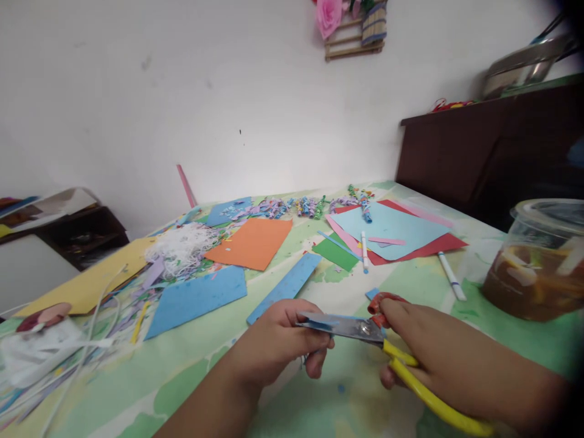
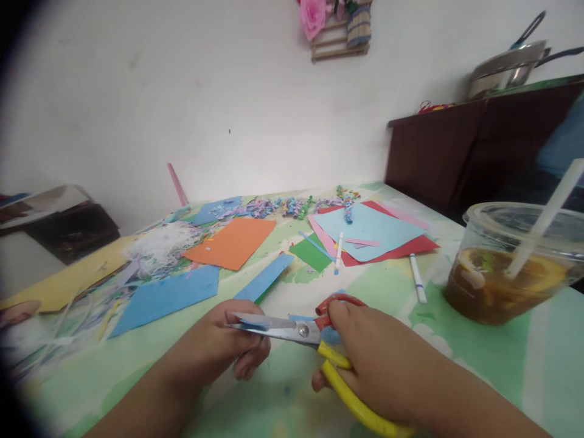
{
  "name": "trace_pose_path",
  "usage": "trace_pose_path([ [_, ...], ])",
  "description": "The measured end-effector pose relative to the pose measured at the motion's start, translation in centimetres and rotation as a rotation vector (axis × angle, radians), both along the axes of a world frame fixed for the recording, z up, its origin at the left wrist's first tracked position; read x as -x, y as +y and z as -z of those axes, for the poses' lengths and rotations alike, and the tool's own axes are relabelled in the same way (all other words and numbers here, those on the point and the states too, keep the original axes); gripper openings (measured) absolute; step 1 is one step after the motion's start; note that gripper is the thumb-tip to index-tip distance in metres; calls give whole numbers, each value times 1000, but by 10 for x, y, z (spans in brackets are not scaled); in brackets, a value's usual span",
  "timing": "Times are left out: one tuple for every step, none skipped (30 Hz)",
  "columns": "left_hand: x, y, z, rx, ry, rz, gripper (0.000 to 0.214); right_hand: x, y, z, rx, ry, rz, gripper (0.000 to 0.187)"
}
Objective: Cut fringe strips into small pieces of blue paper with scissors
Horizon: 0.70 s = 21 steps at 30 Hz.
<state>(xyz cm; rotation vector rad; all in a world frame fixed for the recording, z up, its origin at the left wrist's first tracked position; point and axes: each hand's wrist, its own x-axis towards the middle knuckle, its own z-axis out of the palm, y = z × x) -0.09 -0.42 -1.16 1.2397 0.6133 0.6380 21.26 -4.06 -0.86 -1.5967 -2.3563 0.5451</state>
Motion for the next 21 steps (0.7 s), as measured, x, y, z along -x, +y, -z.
trace_pose_path([
  [0,0,0,5,-5,3,20,0,0,0,-10,5,-2,32],
  [0,1,1,10,-7,2,20,0,1,1,-21,10,-4,32],
  [-1,1,1,14,-7,-2,19,-1,2,1,-30,15,-4,31],
  [-1,1,2,21,-7,-10,19,-1,2,1,-34,22,-2,31],
  [-2,2,3,27,-6,-20,17,-2,2,0,-32,30,0,32],
  [-2,2,4,33,2,-35,16,-3,3,-1,-24,41,4,35],
  [-3,3,4,37,15,-59,14,-5,3,-1,-9,55,6,39],
  [-3,3,5,40,26,-91,12,-7,3,-2,6,70,10,43],
  [-4,4,5,38,35,-128,11,-9,3,-2,22,84,19,47],
  [-4,4,4,30,40,-171,10,-11,4,-2,34,95,28,51],
  [-4,4,4,16,47,-219,10,-12,4,-2,40,103,39,52],
  [-4,4,2,-2,55,-269,10,-13,5,-2,44,109,53,53],
  [-5,4,1,-25,68,-313,10,-14,6,-2,48,113,70,54],
  [-5,3,-1,-46,88,-349,11,-14,6,-2,54,117,84,54],
  [-6,3,-3,-64,111,-375,12,-13,7,-3,62,121,95,54],
  [-7,2,-5,-79,131,-386,14,-12,7,-3,77,124,103,53],
  [-8,1,-6,-92,148,-386,16,-11,7,-4,95,128,109,52],
  [-9,0,-7,-105,161,-379,16,-10,6,-5,110,133,108,51],
  [-11,-1,-8,-115,174,-371,16,-8,5,-6,122,142,100,50],
  [-12,-1,-8,-126,186,-361,15,-7,5,-7,132,155,89,47],
  [-13,-2,-8,-135,195,-353,15,-6,4,-7,139,169,77,44],
])
